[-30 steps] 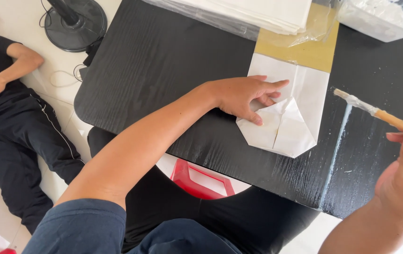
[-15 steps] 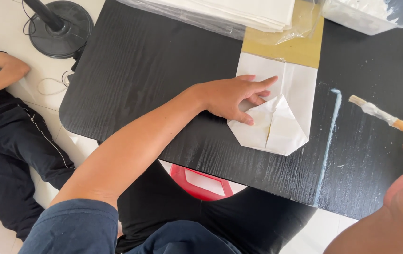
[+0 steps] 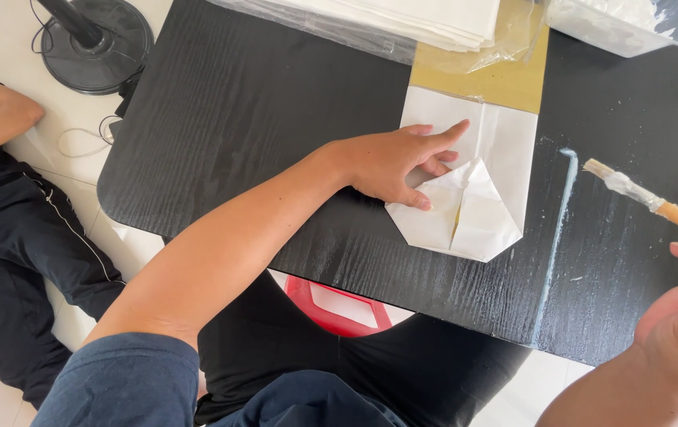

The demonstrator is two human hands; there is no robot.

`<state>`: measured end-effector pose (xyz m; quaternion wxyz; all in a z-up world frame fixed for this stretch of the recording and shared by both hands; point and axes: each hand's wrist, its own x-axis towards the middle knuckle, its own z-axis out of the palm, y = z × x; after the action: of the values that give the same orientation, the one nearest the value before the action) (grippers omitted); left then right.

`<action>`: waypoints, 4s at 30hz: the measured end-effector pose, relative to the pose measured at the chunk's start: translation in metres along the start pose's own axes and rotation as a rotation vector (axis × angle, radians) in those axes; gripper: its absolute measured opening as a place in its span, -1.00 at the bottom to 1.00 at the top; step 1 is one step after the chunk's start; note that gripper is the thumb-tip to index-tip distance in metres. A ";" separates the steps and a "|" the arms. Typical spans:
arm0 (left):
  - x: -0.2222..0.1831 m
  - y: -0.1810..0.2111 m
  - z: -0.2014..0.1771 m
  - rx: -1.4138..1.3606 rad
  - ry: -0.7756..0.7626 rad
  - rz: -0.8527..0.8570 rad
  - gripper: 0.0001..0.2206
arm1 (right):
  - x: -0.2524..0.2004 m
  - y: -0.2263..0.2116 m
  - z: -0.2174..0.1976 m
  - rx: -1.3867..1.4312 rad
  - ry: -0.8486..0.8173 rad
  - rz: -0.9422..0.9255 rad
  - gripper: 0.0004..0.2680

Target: Folding and gluing the bottom of a paper bag manually using a brush and adhesive.

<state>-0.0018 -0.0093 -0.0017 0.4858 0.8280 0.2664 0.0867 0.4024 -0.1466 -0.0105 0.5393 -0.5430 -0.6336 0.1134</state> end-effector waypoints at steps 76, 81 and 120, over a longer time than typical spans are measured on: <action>-0.007 0.029 -0.011 0.249 -0.033 -0.028 -0.05 | 0.048 -0.105 0.140 0.061 -0.104 -0.142 -0.86; -0.007 0.027 -0.010 0.241 -0.023 -0.016 -0.05 | 0.046 -0.103 0.137 0.083 -0.066 -0.168 -0.86; -0.006 0.022 -0.005 0.167 -0.020 0.030 -0.06 | -0.024 -0.152 0.170 -0.338 -0.023 -0.397 -0.82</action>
<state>-0.0013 -0.0167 0.0203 0.4164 0.8702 0.2556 0.0632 0.1747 -0.1494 0.0204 0.4456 -0.4892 -0.7436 -0.0959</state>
